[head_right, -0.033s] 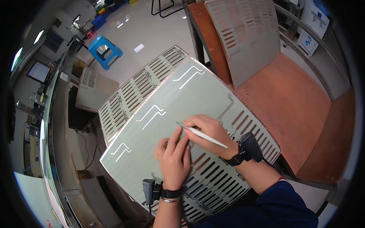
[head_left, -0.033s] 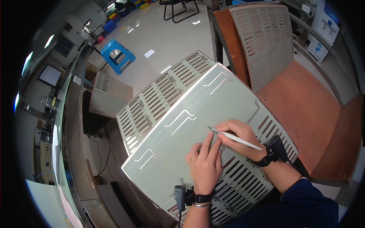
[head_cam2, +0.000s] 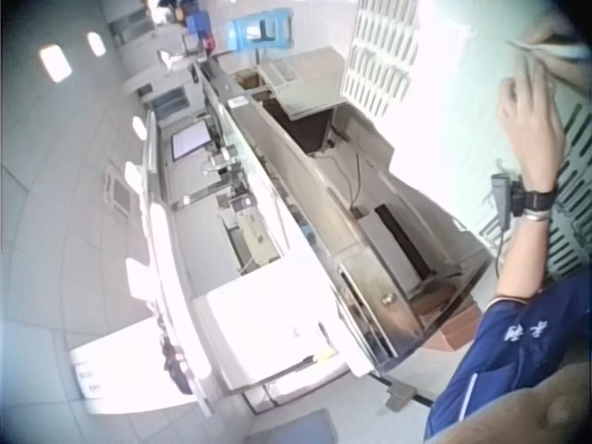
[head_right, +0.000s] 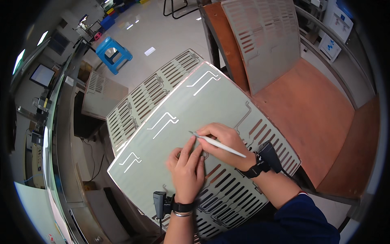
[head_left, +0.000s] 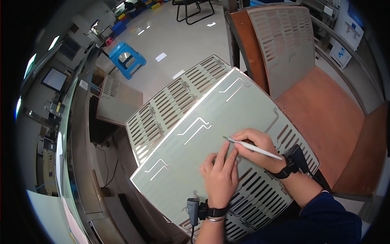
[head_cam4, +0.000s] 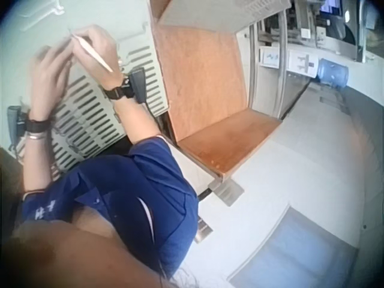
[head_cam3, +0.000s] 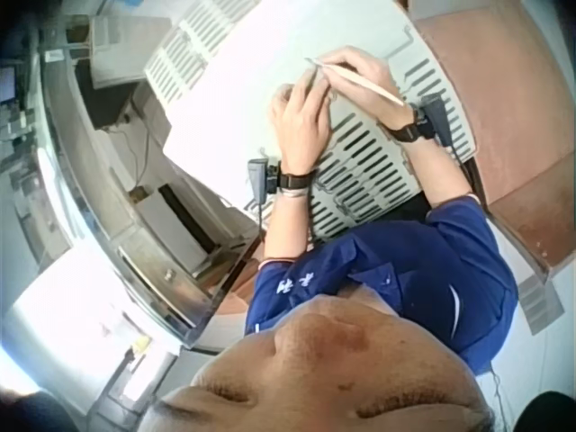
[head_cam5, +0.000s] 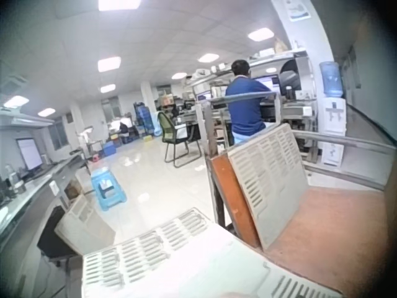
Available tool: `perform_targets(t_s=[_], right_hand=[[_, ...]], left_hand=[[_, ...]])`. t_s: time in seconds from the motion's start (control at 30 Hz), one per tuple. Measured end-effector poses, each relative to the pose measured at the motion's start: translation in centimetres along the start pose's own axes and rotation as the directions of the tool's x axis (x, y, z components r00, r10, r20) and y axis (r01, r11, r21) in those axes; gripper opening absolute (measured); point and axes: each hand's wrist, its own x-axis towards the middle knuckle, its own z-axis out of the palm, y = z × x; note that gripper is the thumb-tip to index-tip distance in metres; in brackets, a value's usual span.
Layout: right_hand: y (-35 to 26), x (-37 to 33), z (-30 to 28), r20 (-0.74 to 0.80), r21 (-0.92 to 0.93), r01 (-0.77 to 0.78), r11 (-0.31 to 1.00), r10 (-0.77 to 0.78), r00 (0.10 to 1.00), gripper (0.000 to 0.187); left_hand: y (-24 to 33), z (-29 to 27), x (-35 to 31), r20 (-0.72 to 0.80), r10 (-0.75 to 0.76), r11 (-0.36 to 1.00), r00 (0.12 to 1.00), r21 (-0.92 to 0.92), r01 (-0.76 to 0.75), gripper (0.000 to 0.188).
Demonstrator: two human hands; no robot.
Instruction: Marking specific traces or sections on large circuit board sheets using a marking pen.
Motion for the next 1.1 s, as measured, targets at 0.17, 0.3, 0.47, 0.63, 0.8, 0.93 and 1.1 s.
perform_targets(t_s=[0.17, 0.3, 0.47, 0.63, 0.8, 0.93, 1.1], right_hand=[[-0.1, 2.0, 1.5, 0.115, 0.114, 0.086, 0.99, -0.099, 0.988, 0.015], [-0.2, 3.6, 2.9, 0.161, 0.083, 0.107, 0.991, -0.12, 0.98, 0.014], [-0.1, 3.8, 3.4, 0.173, -0.018, 0.249, 0.968, -0.242, 0.955, 0.016], [-0.1, 3.9, 3.4, 0.2, -0.04, 0.248, 0.968, -0.235, 0.951, 0.017], [0.1, 3.8, 3.5, 0.199, -0.053, 0.259, 0.965, -0.244, 0.949, 0.018], [0.3, 3.8, 3.7, 0.172, -0.094, 0.275, 0.957, -0.257, 0.951, 0.017], [0.0, 3.8, 3.7, 0.182, -0.077, 0.289, 0.954, -0.272, 0.945, 0.018]], left_hand=[[-0.8, 0.1, -0.3, -0.099, -0.046, 0.974, 0.994, -0.226, 0.022, 0.035], [-1.5, -0.1, -0.7, -0.121, -0.053, 0.926, 0.991, -0.376, 0.003, 0.029], [-1.4, -0.1, -0.6, -0.149, -0.088, 0.902, 0.985, -0.432, 0.015, 0.03], [-1.6, -0.1, -0.7, -0.149, -0.084, 0.904, 0.985, -0.427, 0.013, 0.028], [-1.3, -0.2, -0.4, -0.139, -0.1, 0.898, 0.985, -0.439, 0.029, 0.03], [-1.4, 0.0, -0.4, -0.152, -0.089, 0.899, 0.984, -0.438, 0.013, 0.03], [-1.6, 0.0, -0.6, -0.166, -0.078, 0.911, 0.983, -0.412, 0.002, 0.028]])
